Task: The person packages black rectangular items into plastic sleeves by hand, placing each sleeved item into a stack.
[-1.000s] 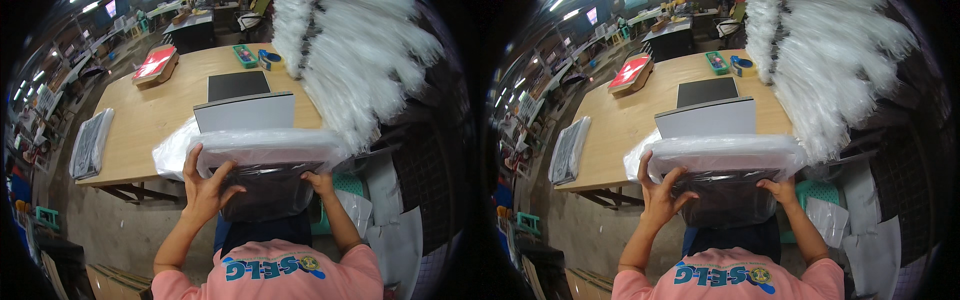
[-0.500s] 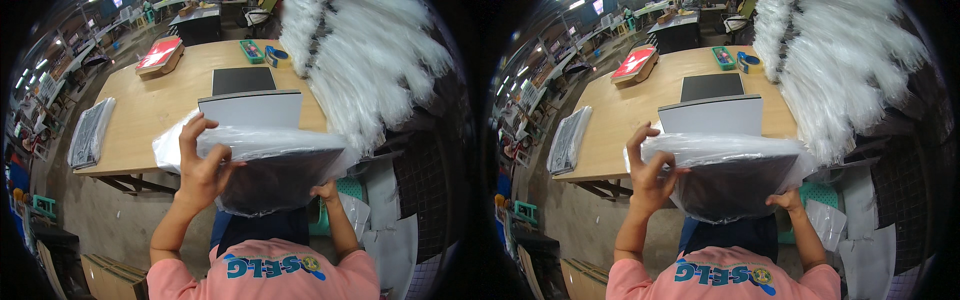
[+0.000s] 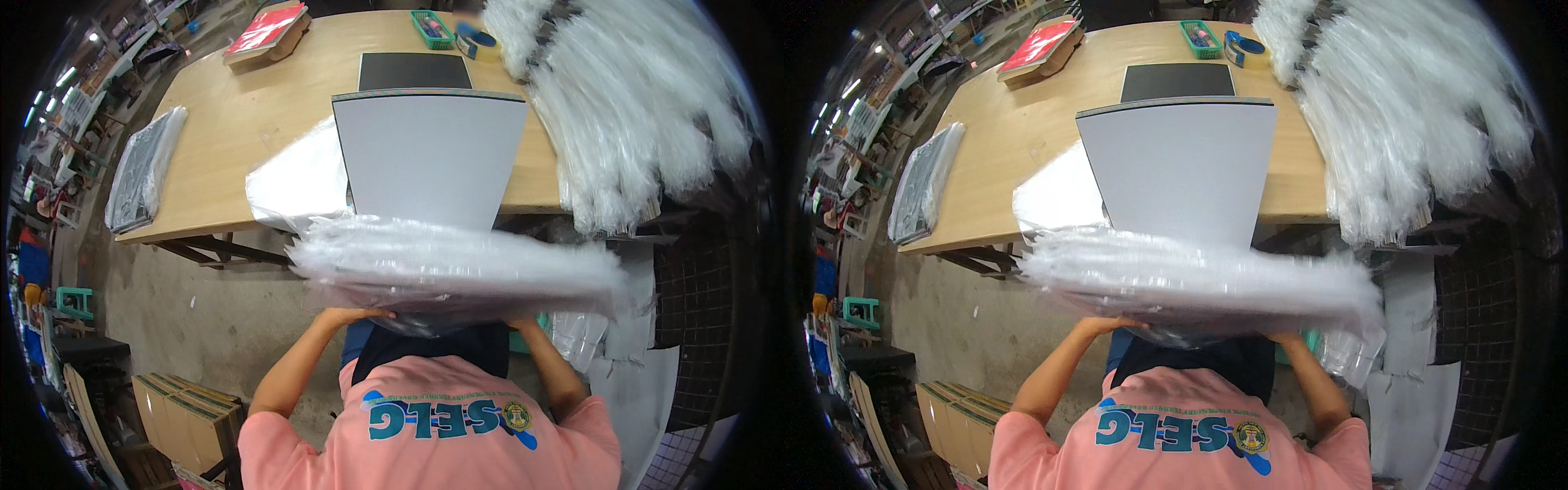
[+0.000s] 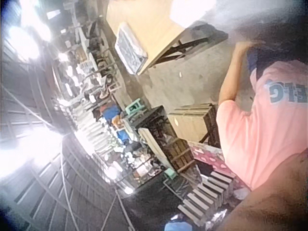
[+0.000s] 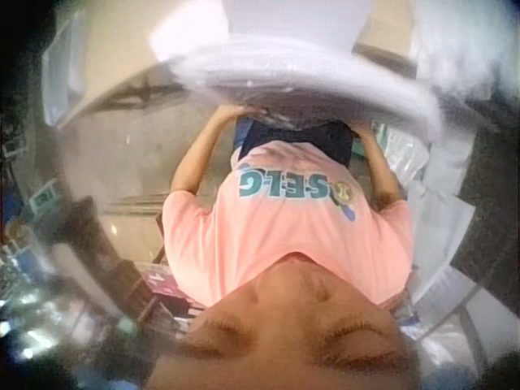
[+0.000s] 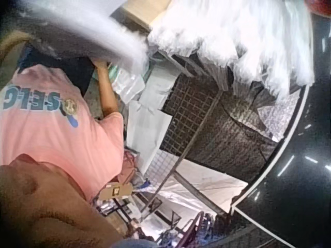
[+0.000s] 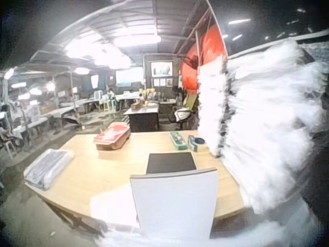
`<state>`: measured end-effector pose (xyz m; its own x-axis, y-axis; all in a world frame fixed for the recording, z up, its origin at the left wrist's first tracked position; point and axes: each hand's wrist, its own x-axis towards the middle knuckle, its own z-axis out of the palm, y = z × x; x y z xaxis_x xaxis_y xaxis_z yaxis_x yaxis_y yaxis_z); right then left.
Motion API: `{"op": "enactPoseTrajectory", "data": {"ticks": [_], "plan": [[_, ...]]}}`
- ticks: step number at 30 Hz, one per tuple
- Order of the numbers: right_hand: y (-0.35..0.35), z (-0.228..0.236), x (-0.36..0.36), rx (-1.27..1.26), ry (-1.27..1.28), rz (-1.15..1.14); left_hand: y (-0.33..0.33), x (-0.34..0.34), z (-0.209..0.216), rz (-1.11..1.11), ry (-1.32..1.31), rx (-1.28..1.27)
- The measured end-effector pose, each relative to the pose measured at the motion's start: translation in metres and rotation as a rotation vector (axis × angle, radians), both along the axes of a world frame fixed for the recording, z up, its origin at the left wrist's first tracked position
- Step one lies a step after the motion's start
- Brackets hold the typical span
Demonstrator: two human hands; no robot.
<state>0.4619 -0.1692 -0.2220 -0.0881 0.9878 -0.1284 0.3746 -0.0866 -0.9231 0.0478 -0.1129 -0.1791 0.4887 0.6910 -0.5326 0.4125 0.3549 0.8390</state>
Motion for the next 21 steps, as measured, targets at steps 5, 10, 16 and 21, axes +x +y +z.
{"op": "enactPoseTrajectory", "data": {"ticks": [5,10,16,21], "plan": [[0.008,-0.071,-0.001,-0.078,-0.115,-0.055,-0.009,-0.038,-0.097,-0.173,-0.179,0.822],[0.001,-0.052,-0.008,0.154,0.032,0.063,-0.008,-0.026,-0.072,-0.052,-0.412,0.892],[0.036,0.012,-0.028,0.519,-0.196,0.210,-0.006,0.009,-0.055,0.322,0.057,0.926],[0.049,-0.030,0.008,0.464,-0.675,0.209,0.010,-0.011,-0.035,0.078,0.490,0.915]]}}
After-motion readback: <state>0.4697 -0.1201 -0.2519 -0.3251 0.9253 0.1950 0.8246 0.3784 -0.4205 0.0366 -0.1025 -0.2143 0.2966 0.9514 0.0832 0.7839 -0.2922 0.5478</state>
